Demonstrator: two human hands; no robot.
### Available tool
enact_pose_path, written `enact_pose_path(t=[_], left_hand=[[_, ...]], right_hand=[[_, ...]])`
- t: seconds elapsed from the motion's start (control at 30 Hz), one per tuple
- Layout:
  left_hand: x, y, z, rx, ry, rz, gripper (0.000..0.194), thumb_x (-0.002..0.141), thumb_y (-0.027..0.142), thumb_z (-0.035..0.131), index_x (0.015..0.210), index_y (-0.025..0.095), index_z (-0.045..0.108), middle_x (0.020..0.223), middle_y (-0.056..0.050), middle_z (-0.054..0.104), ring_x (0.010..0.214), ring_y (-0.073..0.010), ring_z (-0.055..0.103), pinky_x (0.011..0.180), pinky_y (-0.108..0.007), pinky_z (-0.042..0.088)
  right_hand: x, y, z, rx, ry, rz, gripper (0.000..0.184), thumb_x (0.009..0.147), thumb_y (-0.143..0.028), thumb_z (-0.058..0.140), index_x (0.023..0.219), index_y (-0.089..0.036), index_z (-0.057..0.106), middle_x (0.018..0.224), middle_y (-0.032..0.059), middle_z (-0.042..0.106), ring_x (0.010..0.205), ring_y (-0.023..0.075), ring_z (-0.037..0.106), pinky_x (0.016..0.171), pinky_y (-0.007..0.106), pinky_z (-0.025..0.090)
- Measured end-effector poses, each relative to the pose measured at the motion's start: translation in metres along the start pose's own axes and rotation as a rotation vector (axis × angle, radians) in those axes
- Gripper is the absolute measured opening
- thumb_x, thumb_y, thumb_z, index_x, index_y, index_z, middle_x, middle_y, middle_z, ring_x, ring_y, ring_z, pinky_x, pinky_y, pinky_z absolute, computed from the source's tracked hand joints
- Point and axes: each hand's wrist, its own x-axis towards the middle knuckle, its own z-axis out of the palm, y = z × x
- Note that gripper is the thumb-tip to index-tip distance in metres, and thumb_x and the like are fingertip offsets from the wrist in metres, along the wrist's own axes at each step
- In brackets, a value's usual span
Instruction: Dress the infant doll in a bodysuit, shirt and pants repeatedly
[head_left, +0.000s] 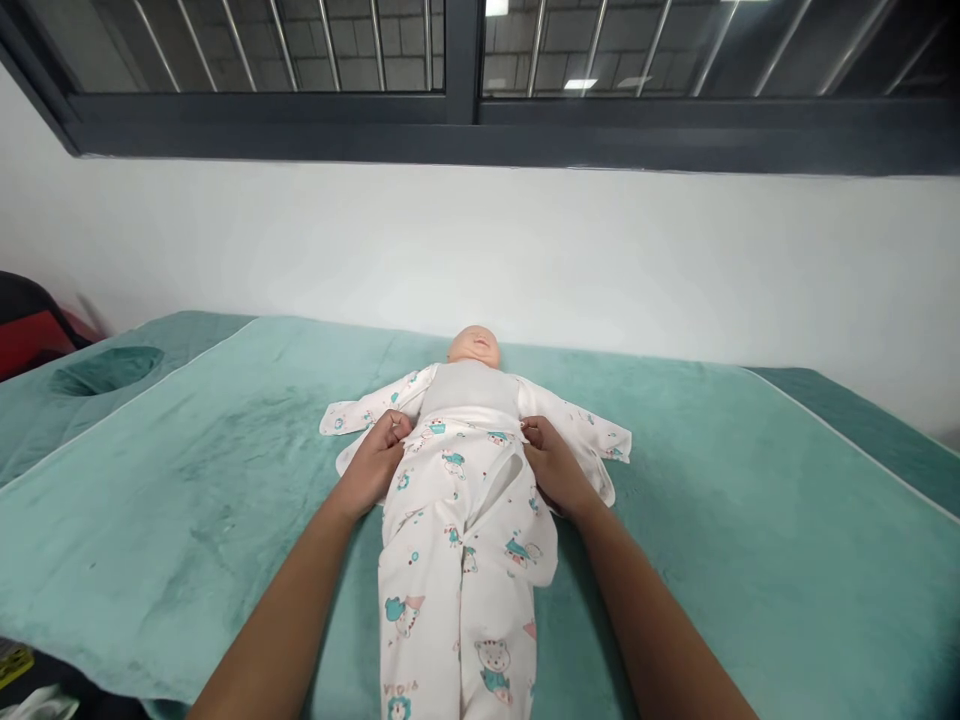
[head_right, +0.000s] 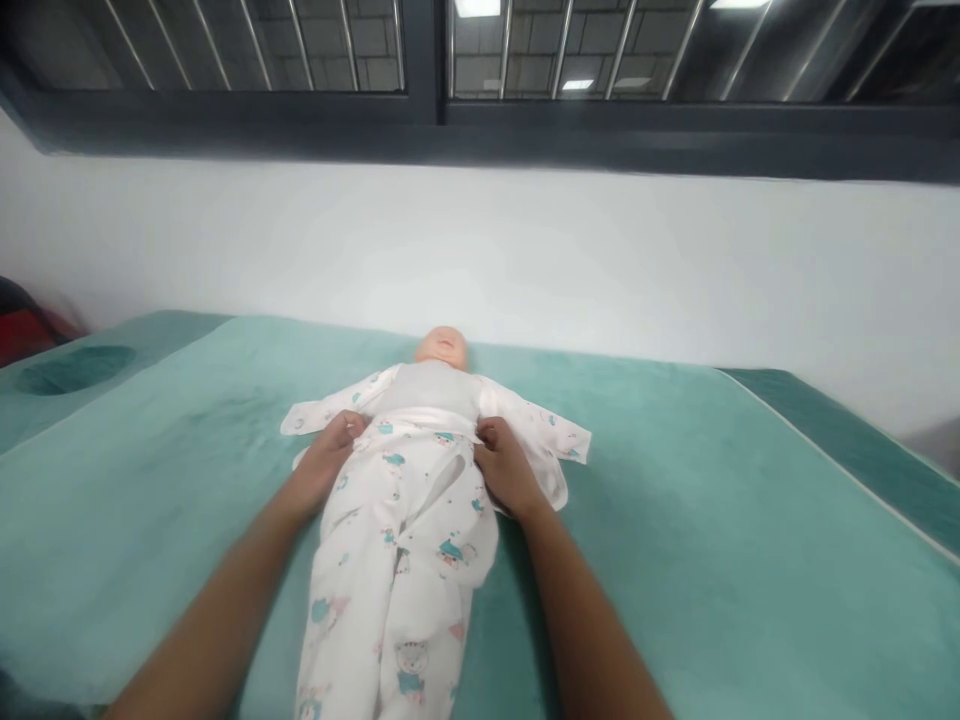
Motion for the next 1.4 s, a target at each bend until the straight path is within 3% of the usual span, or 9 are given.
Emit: enact_pose_path(t=[0.17,0.37,0.67,0.8,0.87,0.93,1.03,1.2,1.4], left_hand=[[0.003,-0.002,0.003,-0.099,0.017,0.004,0.018,0.073,0.021,0.059,0.079,0.022,0.043,0.065,0.007,0.048,0.051,-0.0077,0.039,0.047,-0.018,0.027],[0.006,-0.002,0.005,-0.092,0.120,0.000,0.013,0.070,0.021,0.059,0.079,0.021,0.049,0.062,0.007,0.047,0.050,-0.0078,0.037,0.046,-0.018,0.027],[0.003,-0.002,0.001,-0.088,0.154,0.081,0.015,0.066,0.016,0.060,0.081,0.019,0.062,0.088,0.000,0.063,0.081,-0.0154,0.056,0.067,-0.022,0.041],[0.000,0.003,-0.002,-0.040,0.075,0.190,0.012,0.077,0.024,0.058,0.086,0.020,0.065,0.095,-0.002,0.062,0.092,-0.0189,0.055,0.079,-0.026,0.042],[0.000,0.004,-0.001,0.038,0.045,0.223,0.014,0.082,0.030,0.059,0.089,0.021,0.066,0.098,-0.002,0.060,0.095,-0.0191,0.054,0.083,-0.026,0.042],[0.001,0.004,-0.001,0.114,0.046,0.253,0.015,0.082,0.034,0.061,0.089,0.021,0.064,0.102,-0.003,0.058,0.098,-0.0193,0.053,0.086,-0.027,0.042],[0.005,0.001,0.000,0.165,0.077,0.318,0.016,0.080,0.035,0.066,0.082,0.021,0.059,0.105,-0.004,0.056,0.103,-0.0202,0.053,0.089,-0.028,0.043],[0.007,-0.001,0.000,0.176,0.085,0.354,0.014,0.080,0.030,0.067,0.081,0.021,0.056,0.102,-0.004,0.056,0.101,-0.0187,0.054,0.089,-0.029,0.044],[0.006,0.000,-0.001,0.278,0.083,0.302,0.027,0.079,0.031,0.067,0.069,0.020,0.044,0.095,-0.003,0.053,0.090,-0.0165,0.052,0.081,-0.027,0.042]], right_hand=[[0.004,0.005,0.001,-0.116,0.077,-0.110,0.029,0.074,-0.027,0.054,0.103,-0.026,0.062,0.092,0.0019,0.070,0.091,0.0226,0.062,0.078,0.035,0.049],[0.009,0.008,-0.001,-0.099,0.164,-0.080,0.028,0.075,-0.031,0.052,0.096,-0.022,0.068,0.089,0.0012,0.071,0.084,0.0217,0.062,0.075,0.033,0.047],[0.005,-0.004,0.005,-0.171,0.170,-0.075,0.023,0.076,-0.022,0.049,0.094,-0.022,0.064,0.095,0.0016,0.069,0.092,0.0206,0.062,0.086,0.034,0.046],[-0.002,-0.013,0.006,-0.317,0.264,-0.331,0.024,0.079,-0.019,0.051,0.100,-0.023,0.062,0.106,0.0059,0.065,0.102,0.0221,0.059,0.090,0.037,0.048],[-0.005,-0.017,0.006,-0.390,0.239,-0.503,0.022,0.084,-0.021,0.052,0.102,-0.025,0.063,0.114,0.0070,0.063,0.111,0.0224,0.057,0.098,0.040,0.045],[-0.006,-0.020,0.006,-0.434,0.197,-0.559,0.018,0.089,-0.025,0.051,0.100,-0.027,0.065,0.119,0.0064,0.064,0.116,0.0229,0.056,0.104,0.042,0.041],[-0.004,-0.021,0.007,-0.433,0.160,-0.511,0.018,0.092,-0.032,0.051,0.100,-0.027,0.066,0.128,0.0046,0.062,0.121,0.0231,0.054,0.107,0.043,0.039],[0.000,-0.022,0.011,-0.302,0.079,-0.365,0.030,0.095,-0.039,0.047,0.120,-0.028,0.060,0.134,0.0033,0.059,0.121,0.0210,0.054,0.104,0.038,0.039],[0.022,-0.032,0.006,-0.460,0.149,-0.249,0.022,0.093,-0.038,0.044,0.097,-0.025,0.062,0.098,0.0017,0.069,0.090,0.0210,0.058,0.082,0.035,0.042]])
